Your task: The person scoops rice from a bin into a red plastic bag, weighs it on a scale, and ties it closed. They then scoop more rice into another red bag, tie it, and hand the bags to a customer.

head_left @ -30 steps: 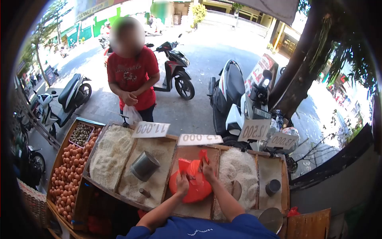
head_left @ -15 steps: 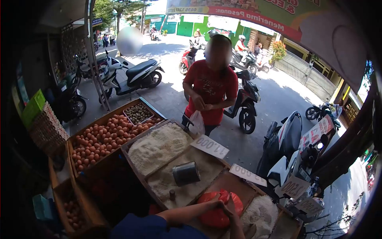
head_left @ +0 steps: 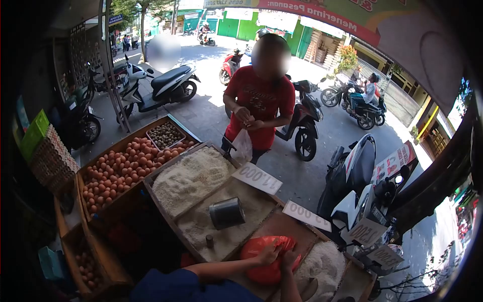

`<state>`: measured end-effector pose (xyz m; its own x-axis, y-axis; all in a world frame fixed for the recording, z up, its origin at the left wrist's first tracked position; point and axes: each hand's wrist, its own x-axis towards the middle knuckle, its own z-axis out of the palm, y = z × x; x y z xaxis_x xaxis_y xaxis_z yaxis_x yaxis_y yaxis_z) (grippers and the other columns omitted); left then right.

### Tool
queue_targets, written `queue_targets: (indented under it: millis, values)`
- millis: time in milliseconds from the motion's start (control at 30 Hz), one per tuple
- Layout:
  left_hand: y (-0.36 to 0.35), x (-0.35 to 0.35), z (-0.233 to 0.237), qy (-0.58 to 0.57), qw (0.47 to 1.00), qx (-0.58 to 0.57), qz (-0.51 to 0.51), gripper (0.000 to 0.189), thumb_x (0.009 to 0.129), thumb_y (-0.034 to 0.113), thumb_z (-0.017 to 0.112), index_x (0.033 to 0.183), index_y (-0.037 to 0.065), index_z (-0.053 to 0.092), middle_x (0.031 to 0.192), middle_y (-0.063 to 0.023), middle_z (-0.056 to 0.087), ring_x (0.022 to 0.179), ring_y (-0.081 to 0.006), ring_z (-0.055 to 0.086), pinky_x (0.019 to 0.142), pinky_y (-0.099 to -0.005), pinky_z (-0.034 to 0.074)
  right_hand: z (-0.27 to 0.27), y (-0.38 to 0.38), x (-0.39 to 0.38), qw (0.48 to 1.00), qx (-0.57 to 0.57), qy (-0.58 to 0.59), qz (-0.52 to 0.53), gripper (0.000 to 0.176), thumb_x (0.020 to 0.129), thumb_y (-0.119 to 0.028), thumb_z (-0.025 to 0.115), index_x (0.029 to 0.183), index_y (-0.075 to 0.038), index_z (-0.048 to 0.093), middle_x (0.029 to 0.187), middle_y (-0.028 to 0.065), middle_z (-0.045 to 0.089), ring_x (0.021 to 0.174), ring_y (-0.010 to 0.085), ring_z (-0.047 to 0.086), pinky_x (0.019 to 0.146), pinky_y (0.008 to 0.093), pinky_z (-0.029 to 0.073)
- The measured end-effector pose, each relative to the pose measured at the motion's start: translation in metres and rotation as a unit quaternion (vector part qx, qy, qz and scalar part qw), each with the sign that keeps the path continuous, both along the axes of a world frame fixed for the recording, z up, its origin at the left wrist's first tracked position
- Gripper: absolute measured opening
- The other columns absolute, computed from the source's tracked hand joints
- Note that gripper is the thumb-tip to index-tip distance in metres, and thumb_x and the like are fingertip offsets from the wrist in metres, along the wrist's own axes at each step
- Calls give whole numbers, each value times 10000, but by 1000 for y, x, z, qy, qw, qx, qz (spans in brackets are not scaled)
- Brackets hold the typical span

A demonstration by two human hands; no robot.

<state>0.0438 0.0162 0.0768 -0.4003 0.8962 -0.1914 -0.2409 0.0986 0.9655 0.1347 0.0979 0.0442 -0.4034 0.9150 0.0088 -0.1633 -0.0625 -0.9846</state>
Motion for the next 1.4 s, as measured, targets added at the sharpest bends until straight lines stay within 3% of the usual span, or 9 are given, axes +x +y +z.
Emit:
queue_targets:
  millis: [67,300,500,567,667,900,967,1233,1400]
  values:
    - [-7,5,1,376,906,192,43,212,927,191,490,1051,21,468,924,-180,575,695,-269,620,605,-374,487,-4,26,0,980,-46,-183,62,177,862,-106,497,949,24,579,839,81,606,774,140,593,677,269,503]
    - [-13,-17,23,558,815,64,-144,286,823,86,506,1092,16,440,1010,-213,520,880,-362,584,698,-436,502,10,70,18,815,70,-397,415,173,766,-108,577,868,25,619,764,78,631,682,158,607,639,290,506]
    - [3,-17,-16,509,851,110,-68,284,864,153,518,1102,11,456,918,-172,585,790,-294,611,665,-387,501,-16,91,47,832,-282,-57,474,343,813,-171,567,1106,6,605,1033,141,651,846,246,635,760,322,493]
    - [10,-12,-20,34,996,-45,-68,247,906,227,523,1043,22,497,844,-110,598,738,-196,589,637,-326,480,12,70,35,831,-219,-121,497,344,832,-216,580,1088,14,587,1006,165,648,921,279,627,848,357,469]
    - [11,-29,-25,-97,991,-27,-84,268,929,293,521,975,29,527,816,-57,582,704,-116,548,627,-256,449,90,-4,18,888,342,-232,200,307,788,-188,671,1016,-13,560,992,182,608,911,295,620,814,370,472]
    - [1,-27,-43,-90,994,17,56,233,905,286,531,952,63,575,840,-47,576,772,-154,557,672,-292,449,44,-8,21,906,377,-161,105,164,749,-61,696,862,-15,587,891,140,615,763,274,599,688,350,477]
    - [-8,-39,-67,492,869,-19,58,205,867,252,542,986,95,602,927,-76,567,902,-237,534,767,-370,433,29,4,31,924,307,-220,69,140,766,-79,681,841,-11,583,834,140,612,723,255,595,658,348,467]
    - [-80,-45,-36,533,844,-53,23,197,826,191,563,992,91,602,1088,-121,503,1032,-290,468,863,-420,388,-51,28,68,908,156,-387,-44,151,823,-100,621,798,27,544,666,130,587,582,216,560,580,356,442]
    - [-37,-16,11,378,908,182,-14,190,816,112,581,987,30,565,1137,-148,494,1015,-322,521,836,-400,438,80,9,20,942,219,-252,-38,191,877,-69,572,721,24,511,609,85,535,551,146,523,530,316,435]
